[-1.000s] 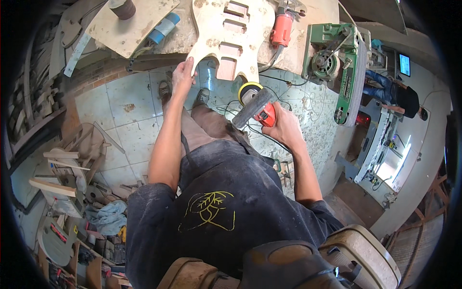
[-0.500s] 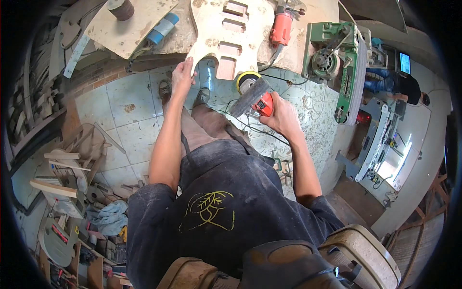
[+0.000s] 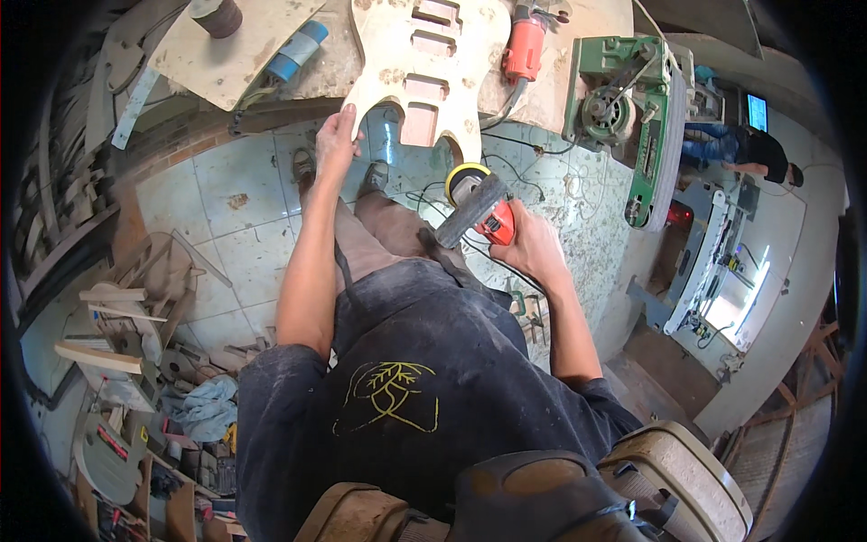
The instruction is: The person holds a wooden guitar body and sands the edges using a rotating sanding drum on a workbench, then uses a handheld power sander to sand the front surface of the guitar body.
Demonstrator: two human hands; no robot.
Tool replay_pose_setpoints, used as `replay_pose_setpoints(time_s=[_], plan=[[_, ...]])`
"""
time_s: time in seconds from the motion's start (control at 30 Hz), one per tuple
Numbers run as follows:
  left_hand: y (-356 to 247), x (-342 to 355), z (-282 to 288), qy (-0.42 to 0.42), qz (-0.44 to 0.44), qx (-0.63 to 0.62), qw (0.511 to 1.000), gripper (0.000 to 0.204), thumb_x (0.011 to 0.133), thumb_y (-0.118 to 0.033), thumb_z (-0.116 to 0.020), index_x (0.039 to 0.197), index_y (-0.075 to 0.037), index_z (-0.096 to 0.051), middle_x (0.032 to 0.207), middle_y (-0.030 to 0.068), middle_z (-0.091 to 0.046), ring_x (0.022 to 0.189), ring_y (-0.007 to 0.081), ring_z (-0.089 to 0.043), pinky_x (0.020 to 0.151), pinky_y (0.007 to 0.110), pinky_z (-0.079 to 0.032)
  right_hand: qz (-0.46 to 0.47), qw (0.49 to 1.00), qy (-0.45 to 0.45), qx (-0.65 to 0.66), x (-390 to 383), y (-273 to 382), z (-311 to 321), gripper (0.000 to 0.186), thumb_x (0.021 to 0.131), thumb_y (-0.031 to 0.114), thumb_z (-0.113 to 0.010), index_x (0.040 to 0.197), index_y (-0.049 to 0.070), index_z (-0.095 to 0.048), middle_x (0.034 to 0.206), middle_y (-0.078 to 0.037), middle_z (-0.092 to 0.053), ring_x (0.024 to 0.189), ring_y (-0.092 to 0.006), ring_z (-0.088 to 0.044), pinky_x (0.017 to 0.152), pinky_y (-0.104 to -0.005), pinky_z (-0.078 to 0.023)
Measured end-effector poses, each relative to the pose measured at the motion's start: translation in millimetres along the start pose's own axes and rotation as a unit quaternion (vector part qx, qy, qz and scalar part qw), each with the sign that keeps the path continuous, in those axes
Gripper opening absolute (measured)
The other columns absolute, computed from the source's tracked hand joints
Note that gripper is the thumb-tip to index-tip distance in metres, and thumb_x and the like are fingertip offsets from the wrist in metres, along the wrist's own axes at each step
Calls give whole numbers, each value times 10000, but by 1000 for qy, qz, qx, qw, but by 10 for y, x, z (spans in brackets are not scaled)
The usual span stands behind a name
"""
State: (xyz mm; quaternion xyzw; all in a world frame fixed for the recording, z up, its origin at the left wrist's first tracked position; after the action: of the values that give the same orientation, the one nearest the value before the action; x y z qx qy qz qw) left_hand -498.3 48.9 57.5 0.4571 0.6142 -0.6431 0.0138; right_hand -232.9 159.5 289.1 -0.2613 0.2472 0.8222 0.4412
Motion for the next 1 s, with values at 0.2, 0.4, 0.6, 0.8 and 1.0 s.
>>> replay_pose_setpoints(time_s=[0.2, 0.4, 0.6, 0.8, 1.0], plan=[[-11, -7, -5, 0, 2, 8, 1000, 526, 959, -516, -606, 1037, 3, -646, 698, 21, -597, 513, 74, -484, 486, 245, -409, 32, 998, -52, 8, 276, 108, 105, 470, 661, 242, -750, 998, -10, -541, 891, -262, -665, 867, -460, -645, 769, -500, -514], [-15, -2, -16, 4, 0, 7, 1000, 523, 961, -513, -603, 1039, 3, -646, 702, 21, -595, 514, 76, -482, 489, 246, -408, 31, 999, -44, -4, 289, 28, 63, 474, 658, 242, -754, 1002, -9, -546, 886, -266, -667, 871, -463, -645, 764, -499, -513], [-6, -16, -30, 9, 3, 4, 1000, 519, 963, -509, -601, 1043, 2, -643, 708, 24, -601, 526, 77, -486, 496, 244, -406, -9, 999, -8, 52, -132, -120, -159, 461, 625, 213, -742, 996, -6, -577, 814, -255, -658, 805, -456, -650, 741, -487, -507], [17, 11, -17, 12, 0, 8, 1000, 512, 965, -507, -600, 1035, -2, -643, 703, 25, -598, 530, 77, -484, 501, 244, -407, -16, 999, -6, 50, -256, -61, -168, 453, 631, 209, -738, 993, -5, -572, 805, -251, -651, 811, -455, -648, 744, -488, -505], [39, 22, -24, 13, 5, 4, 1000, 524, 961, -516, -603, 1044, 0, -643, 714, 28, -601, 531, 78, -483, 504, 244, -413, 23, 998, -62, 23, 198, 30, 79, 448, 662, 234, -751, 984, -5, -551, 883, -257, -664, 864, -456, -649, 765, -495, -518]])
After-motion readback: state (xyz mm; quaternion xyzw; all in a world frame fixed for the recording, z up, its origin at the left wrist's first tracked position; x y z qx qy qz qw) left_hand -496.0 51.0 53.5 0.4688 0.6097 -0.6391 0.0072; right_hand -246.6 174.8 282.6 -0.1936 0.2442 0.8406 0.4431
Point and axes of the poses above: each hand's wrist, its own x-axis towards the middle knuckle, its own z-axis out of the back of the hand, y = z × x, the point moved 6 cm from there along x, towards the middle knuckle
